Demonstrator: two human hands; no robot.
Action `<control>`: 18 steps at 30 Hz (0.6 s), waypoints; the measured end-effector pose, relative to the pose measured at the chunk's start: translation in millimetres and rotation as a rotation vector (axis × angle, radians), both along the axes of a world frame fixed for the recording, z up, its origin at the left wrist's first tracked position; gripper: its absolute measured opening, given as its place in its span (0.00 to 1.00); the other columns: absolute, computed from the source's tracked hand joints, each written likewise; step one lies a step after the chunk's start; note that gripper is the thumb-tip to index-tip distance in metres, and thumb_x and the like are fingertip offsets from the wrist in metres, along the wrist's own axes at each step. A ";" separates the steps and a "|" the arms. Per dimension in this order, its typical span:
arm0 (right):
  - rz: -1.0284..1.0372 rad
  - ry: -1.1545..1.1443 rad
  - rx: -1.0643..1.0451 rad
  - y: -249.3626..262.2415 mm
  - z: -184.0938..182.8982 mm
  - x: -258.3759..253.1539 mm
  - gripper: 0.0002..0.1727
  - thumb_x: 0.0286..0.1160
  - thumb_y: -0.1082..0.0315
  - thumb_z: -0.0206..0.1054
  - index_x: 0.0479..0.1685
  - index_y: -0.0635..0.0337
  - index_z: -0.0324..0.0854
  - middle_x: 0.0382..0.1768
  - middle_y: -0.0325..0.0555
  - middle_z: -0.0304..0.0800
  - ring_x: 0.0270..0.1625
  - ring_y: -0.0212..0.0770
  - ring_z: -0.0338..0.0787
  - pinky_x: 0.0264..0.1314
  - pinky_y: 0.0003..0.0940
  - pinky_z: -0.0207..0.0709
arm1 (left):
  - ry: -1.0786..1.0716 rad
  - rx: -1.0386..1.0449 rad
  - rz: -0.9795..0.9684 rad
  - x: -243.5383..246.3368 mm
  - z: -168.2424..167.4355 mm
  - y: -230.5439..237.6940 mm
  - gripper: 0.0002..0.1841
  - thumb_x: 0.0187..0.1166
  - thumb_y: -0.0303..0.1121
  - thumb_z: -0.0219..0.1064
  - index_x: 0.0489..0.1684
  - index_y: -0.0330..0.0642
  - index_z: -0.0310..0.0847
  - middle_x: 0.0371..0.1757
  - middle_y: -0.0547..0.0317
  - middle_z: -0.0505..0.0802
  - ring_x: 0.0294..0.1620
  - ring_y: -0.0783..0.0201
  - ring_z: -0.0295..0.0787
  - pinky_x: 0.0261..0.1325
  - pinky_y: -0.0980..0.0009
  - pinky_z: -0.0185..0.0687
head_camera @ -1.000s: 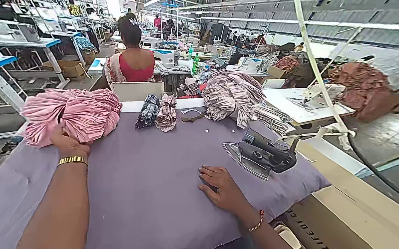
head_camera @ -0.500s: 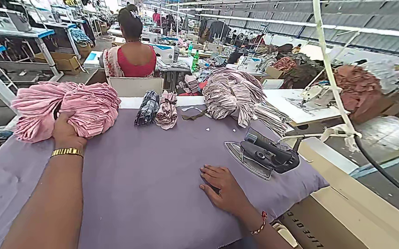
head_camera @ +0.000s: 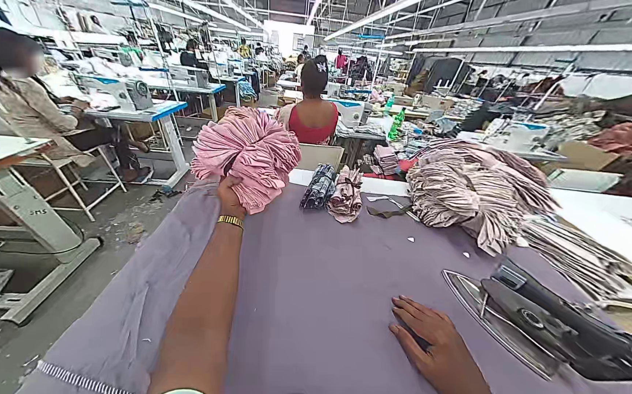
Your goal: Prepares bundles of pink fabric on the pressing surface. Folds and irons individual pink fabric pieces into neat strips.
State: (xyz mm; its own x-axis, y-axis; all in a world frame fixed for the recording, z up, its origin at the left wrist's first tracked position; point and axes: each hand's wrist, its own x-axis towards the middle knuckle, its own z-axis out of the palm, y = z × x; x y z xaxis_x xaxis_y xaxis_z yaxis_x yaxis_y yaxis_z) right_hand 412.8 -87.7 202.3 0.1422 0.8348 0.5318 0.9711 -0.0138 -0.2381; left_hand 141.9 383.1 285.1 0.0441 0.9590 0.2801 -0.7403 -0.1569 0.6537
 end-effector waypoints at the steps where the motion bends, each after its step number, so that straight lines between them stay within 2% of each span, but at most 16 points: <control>1: 0.001 -0.003 -0.002 -0.3 -0.2 0.2 0.22 0.83 0.42 0.62 0.57 0.44 0.94 0.69 0.31 0.92 0.77 0.34 0.83 0.77 0.51 0.73 | -0.023 0.047 -0.041 -1.2 4.5 -3.8 0.21 0.66 0.35 0.61 0.61 0.50 0.76 0.48 0.58 0.92 0.48 0.62 0.92 0.49 0.55 0.90; 4: 0.007 -0.007 -0.009 0.2 0.0 1.1 0.23 0.83 0.42 0.61 0.57 0.44 0.94 0.69 0.31 0.91 0.78 0.34 0.83 0.76 0.52 0.73 | -0.072 0.181 -0.138 -5.4 21.3 -17.2 0.13 0.61 0.36 0.61 0.44 0.53 0.81 0.37 0.63 0.93 0.39 0.68 0.93 0.43 0.63 0.91; 8: 0.010 0.014 -0.008 0.1 0.3 0.4 0.23 0.83 0.42 0.61 0.58 0.44 0.94 0.69 0.30 0.92 0.78 0.33 0.82 0.76 0.52 0.73 | -0.061 0.290 -0.194 -6.3 35.3 -29.9 0.06 0.63 0.37 0.59 0.32 0.58 0.82 0.30 0.70 0.92 0.33 0.76 0.90 0.38 0.72 0.88; 11: 0.008 0.016 0.001 -0.2 0.0 0.7 0.23 0.83 0.42 0.61 0.58 0.43 0.94 0.68 0.30 0.92 0.78 0.32 0.82 0.77 0.51 0.73 | -0.017 0.298 -0.205 -3.6 38.7 -35.8 0.08 0.69 0.37 0.55 0.29 0.59 0.81 0.28 0.72 0.91 0.32 0.78 0.89 0.37 0.73 0.87; 14: -0.005 0.024 0.016 0.1 -2.2 1.0 0.23 0.82 0.41 0.62 0.58 0.42 0.94 0.68 0.28 0.92 0.78 0.31 0.82 0.78 0.50 0.73 | 0.016 0.332 -0.244 0.1 41.3 -39.7 0.11 0.69 0.36 0.52 0.26 0.60 0.81 0.28 0.74 0.91 0.32 0.79 0.88 0.37 0.75 0.86; 18: -0.012 0.011 0.017 -0.3 -3.0 2.5 0.25 0.83 0.40 0.59 0.58 0.42 0.94 0.69 0.27 0.91 0.78 0.31 0.82 0.77 0.51 0.73 | 0.036 0.420 -0.283 4.7 44.1 -44.1 0.11 0.69 0.34 0.54 0.31 0.61 0.84 0.31 0.76 0.93 0.34 0.83 0.89 0.39 0.79 0.86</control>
